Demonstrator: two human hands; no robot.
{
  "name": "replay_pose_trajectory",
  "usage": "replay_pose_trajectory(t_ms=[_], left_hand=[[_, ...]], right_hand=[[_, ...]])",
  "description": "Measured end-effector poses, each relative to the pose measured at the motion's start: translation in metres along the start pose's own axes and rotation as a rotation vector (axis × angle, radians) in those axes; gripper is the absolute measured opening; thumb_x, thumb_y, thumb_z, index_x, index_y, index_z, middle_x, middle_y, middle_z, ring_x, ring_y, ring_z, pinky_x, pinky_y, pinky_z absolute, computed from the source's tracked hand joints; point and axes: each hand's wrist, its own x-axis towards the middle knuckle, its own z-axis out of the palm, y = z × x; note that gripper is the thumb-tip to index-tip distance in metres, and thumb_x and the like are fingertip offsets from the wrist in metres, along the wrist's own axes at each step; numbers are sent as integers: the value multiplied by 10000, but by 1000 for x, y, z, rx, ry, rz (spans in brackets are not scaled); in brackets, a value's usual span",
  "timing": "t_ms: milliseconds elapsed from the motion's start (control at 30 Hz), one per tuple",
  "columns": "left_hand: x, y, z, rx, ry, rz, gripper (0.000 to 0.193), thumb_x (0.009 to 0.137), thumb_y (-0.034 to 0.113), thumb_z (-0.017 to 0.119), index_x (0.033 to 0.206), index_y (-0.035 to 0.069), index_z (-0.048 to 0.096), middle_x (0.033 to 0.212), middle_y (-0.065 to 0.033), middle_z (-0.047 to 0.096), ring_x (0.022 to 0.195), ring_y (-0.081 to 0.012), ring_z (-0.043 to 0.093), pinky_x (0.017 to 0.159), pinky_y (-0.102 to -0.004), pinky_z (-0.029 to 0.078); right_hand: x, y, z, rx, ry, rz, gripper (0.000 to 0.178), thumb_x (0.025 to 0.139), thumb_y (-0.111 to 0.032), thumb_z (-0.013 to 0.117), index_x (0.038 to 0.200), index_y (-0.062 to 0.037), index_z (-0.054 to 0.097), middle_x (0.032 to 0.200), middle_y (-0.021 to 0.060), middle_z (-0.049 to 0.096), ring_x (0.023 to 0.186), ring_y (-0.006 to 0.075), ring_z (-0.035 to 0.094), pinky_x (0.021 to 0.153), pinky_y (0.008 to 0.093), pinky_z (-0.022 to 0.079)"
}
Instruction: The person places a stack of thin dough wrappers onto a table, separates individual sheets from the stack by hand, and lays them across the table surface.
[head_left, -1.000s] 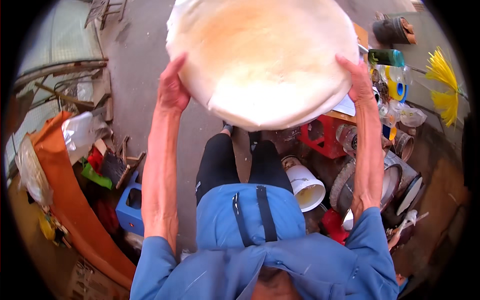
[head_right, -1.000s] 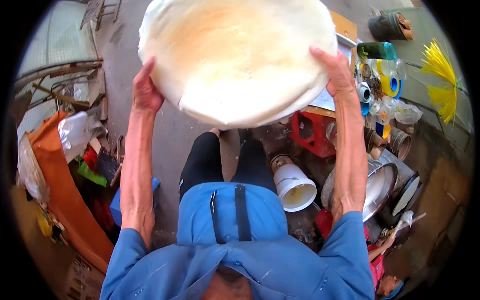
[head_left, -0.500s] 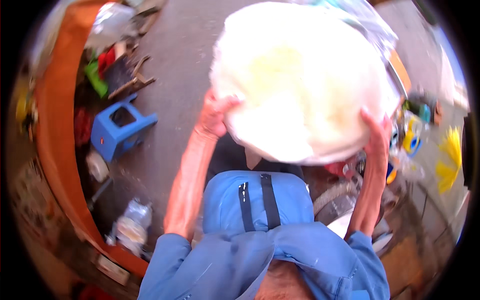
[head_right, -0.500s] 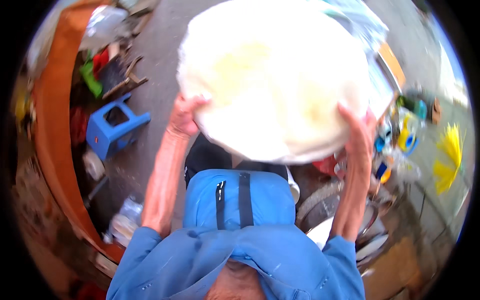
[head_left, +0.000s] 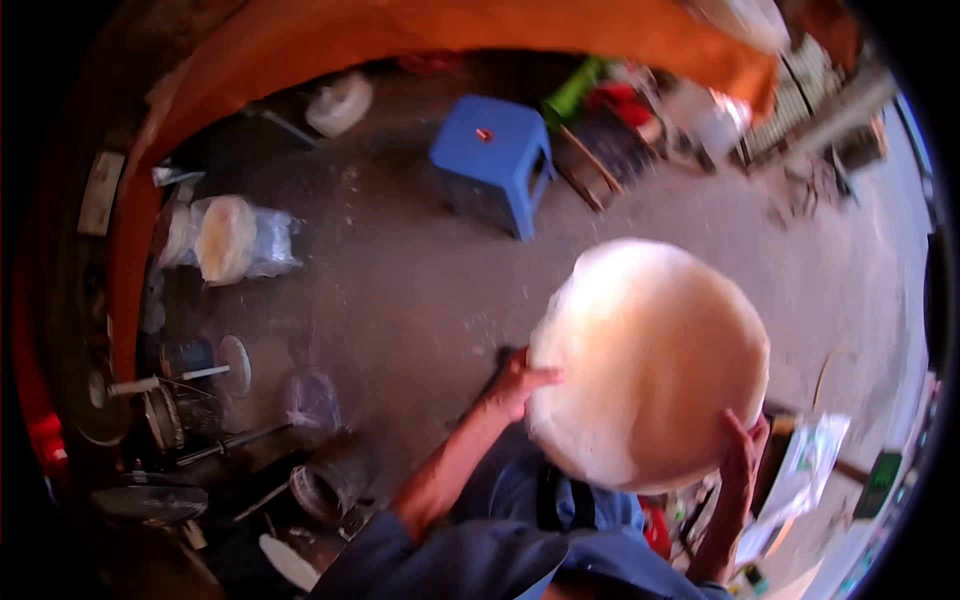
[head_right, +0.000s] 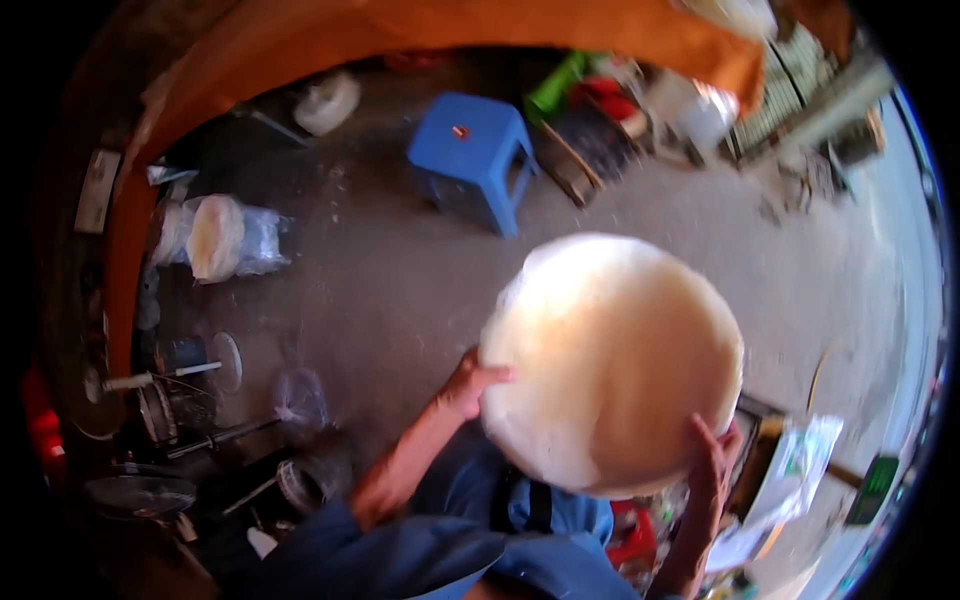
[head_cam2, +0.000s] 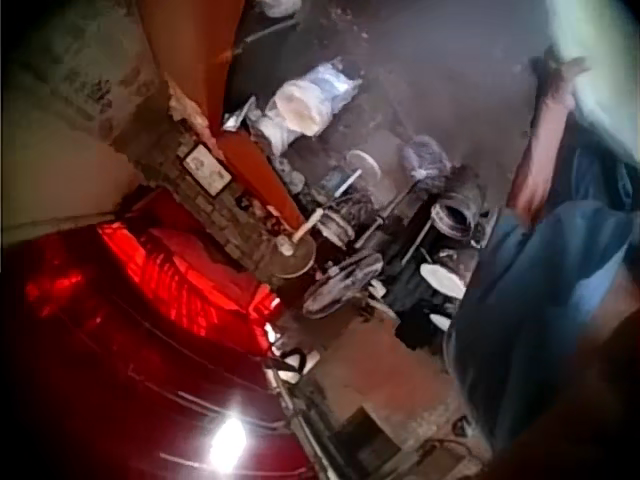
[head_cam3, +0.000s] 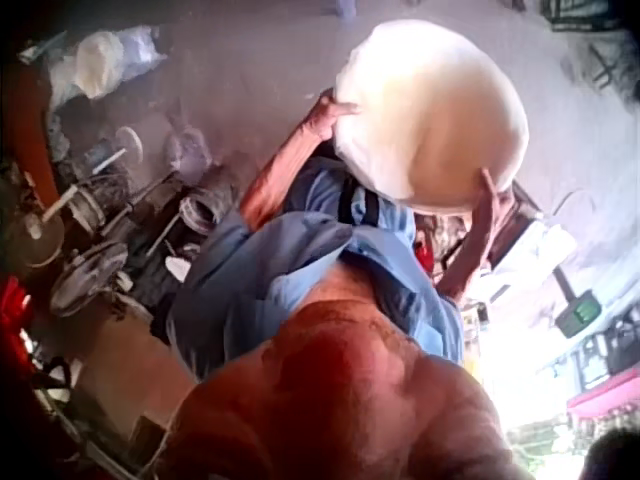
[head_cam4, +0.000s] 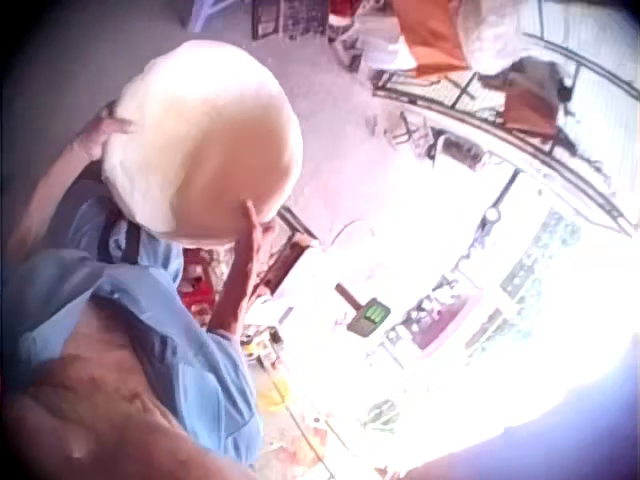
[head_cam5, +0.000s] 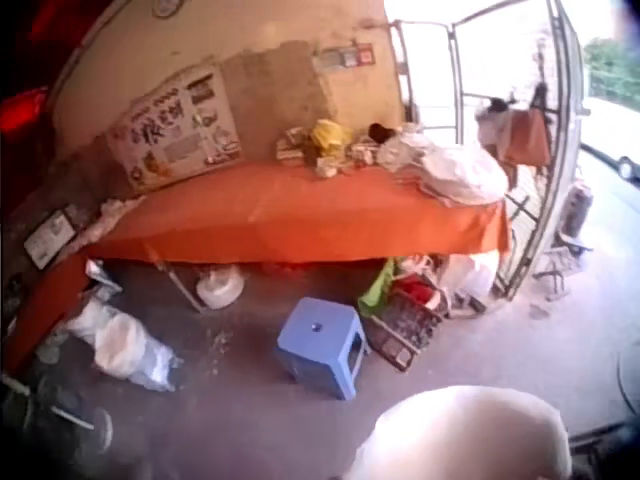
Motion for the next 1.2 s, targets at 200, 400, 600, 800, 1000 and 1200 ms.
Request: replay_pose_trajectory(t_ms=[200,400,600,800,1000,1200], left_hand=[[-22,142,-110,-151,144,224,495,725,64,715,1188,-46,577,1062,-120,657,957,-229,637,861,-371,513],[-13,259,-215,-256,236,388,516,743,62,690,1232,-39,559,1120,-128,643,987,-243,632,855,-368,510],[-12,364,-319,-395,399,599,553,763,11,635,1298,-32,499,1206,-160,608,1096,-285,604,921,-401,501],[-9,488,-407,-503,483,685,623,763,1,624,1355,-21,433,1272,-184,566,1159,-348,567,974,-470,483],[27,633,-530,-491,486,669,608,774,-2,631,1352,-12,442,1269,-173,572,1165,-334,564,976,-462,482],[71,807,-611,-427,368,615,561,787,19,642,1322,-28,481,1222,-145,605,1109,-266,593,932,-389,492]], right_hand=[[41,-90,213,-132,-246,-62,372,760,-188,733,1012,66,632,884,105,683,760,184,656,703,311,535],[99,-163,415,-154,-512,-123,331,785,-137,695,1037,70,636,909,99,689,783,171,659,714,307,532],[125,-246,636,-181,-839,-189,312,807,-97,683,1078,52,643,949,84,696,837,159,660,739,297,525],[141,-300,833,-277,-998,-206,310,813,-100,691,1082,47,648,948,78,698,851,141,650,748,297,520],[151,-347,1002,-290,-976,-263,311,819,-68,677,1107,43,638,961,76,695,867,143,646,780,296,515],[162,-425,1141,-185,-912,-239,402,798,-106,664,1165,48,604,1019,87,678,904,172,643,819,316,512]])
